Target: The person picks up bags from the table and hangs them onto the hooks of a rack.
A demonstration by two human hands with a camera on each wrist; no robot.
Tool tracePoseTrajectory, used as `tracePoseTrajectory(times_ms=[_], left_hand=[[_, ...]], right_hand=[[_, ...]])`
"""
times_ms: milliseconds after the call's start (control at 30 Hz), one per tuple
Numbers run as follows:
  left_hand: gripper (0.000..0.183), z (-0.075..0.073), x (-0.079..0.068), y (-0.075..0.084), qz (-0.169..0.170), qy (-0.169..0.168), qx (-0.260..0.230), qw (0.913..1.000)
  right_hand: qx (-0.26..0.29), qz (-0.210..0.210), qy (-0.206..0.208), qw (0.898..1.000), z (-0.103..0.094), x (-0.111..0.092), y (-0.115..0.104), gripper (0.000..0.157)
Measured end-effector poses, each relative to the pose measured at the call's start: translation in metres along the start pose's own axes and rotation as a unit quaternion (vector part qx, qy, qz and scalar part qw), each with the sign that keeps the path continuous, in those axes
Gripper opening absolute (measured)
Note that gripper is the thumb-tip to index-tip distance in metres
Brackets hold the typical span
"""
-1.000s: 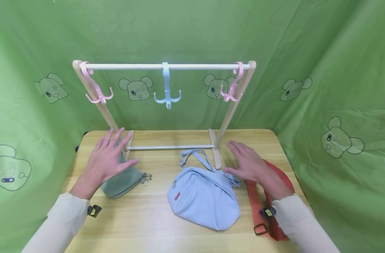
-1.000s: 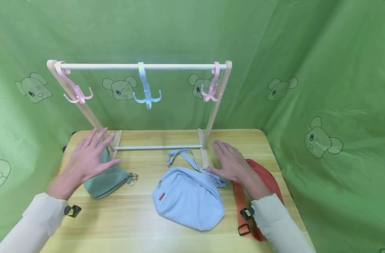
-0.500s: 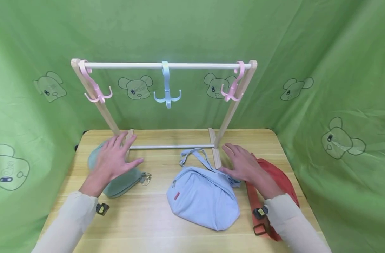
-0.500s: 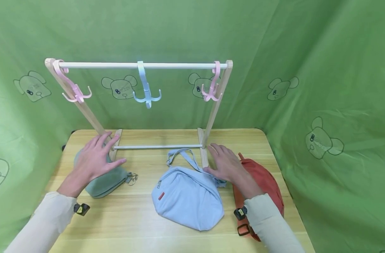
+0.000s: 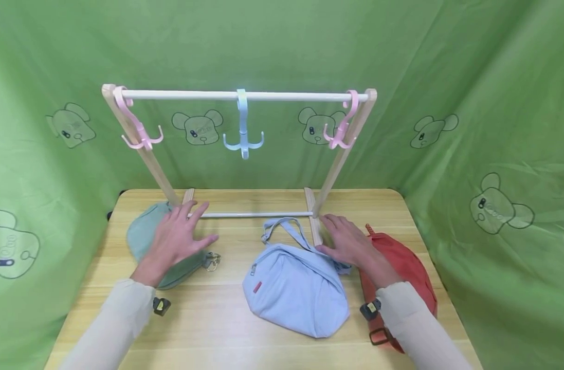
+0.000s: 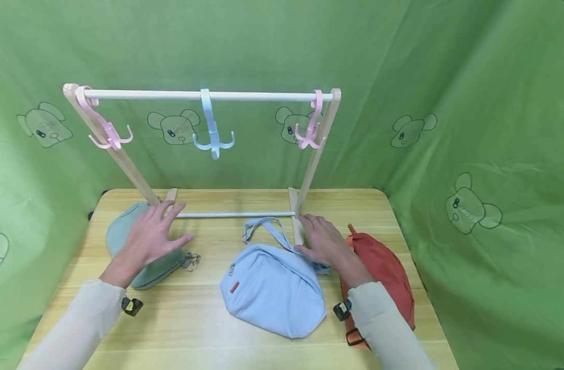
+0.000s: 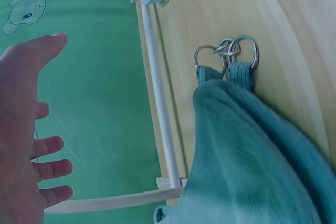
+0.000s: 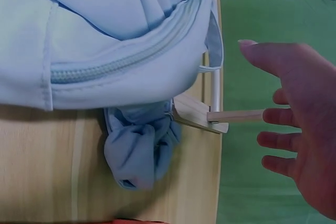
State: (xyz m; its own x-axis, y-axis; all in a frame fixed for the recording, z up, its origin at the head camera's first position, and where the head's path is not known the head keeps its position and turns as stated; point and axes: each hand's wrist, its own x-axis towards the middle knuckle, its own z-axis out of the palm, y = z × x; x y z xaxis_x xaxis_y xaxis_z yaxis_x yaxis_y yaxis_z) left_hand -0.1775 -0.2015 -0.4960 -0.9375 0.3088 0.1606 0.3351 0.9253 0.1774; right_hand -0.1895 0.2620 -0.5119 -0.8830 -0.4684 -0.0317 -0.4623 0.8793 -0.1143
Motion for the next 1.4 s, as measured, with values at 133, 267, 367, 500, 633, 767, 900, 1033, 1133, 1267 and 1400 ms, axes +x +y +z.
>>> tracePoseTrajectory(times_ms=[133,267,367,500,633,767,900,1033,1133,1267,1400], left_hand=[[0.094,0.006,0.002,0.003,0.001,0.000,0.003,1.0000],[0.091,0.013,0.004,0.007,0.004,-0.001,-0.001,1.0000],[0.088,0.017,0.006,0.012,0.008,-0.002,-0.009,0.9999],[0.088,0.023,0.009,0.018,0.007,-0.005,-0.017,0.9998],[0.090,0.029,0.012,0.025,0.000,-0.011,-0.027,0.9996],[0.090,0.038,0.015,0.031,-0.004,-0.017,-0.044,0.9989],[0.089,0.045,0.016,0.035,-0.003,-0.017,-0.054,0.9984],[0.087,0.051,0.016,0.039,0.000,-0.014,-0.057,0.9983],[0.086,0.056,0.018,0.041,0.005,-0.013,-0.061,0.9981],[0.086,0.061,0.022,0.046,0.007,-0.020,-0.069,0.9974],[0.085,0.066,0.027,0.051,0.005,-0.025,-0.082,0.9963]], right_hand=[[0.012,0.014,-0.007,1.000,0.005,0.006,-0.003,0.091],[0.026,0.023,-0.011,0.999,0.011,0.009,-0.005,0.090],[0.037,0.025,-0.013,0.999,0.015,0.011,-0.005,0.087],[0.055,0.021,-0.015,0.998,0.020,0.014,-0.006,0.080],[0.071,0.028,-0.027,0.997,0.024,0.017,-0.007,0.077],[0.082,0.042,-0.041,0.995,0.029,0.020,-0.008,0.075],[0.084,0.045,-0.051,0.994,0.035,0.023,-0.010,0.074],[0.080,0.036,-0.051,0.995,0.039,0.027,-0.015,0.071],[0.074,0.028,-0.044,0.996,0.041,0.030,-0.018,0.067],[0.060,0.019,-0.036,0.997,0.045,0.032,-0.020,0.061],[0.048,0.014,-0.031,0.998,0.047,0.034,-0.022,0.053]])
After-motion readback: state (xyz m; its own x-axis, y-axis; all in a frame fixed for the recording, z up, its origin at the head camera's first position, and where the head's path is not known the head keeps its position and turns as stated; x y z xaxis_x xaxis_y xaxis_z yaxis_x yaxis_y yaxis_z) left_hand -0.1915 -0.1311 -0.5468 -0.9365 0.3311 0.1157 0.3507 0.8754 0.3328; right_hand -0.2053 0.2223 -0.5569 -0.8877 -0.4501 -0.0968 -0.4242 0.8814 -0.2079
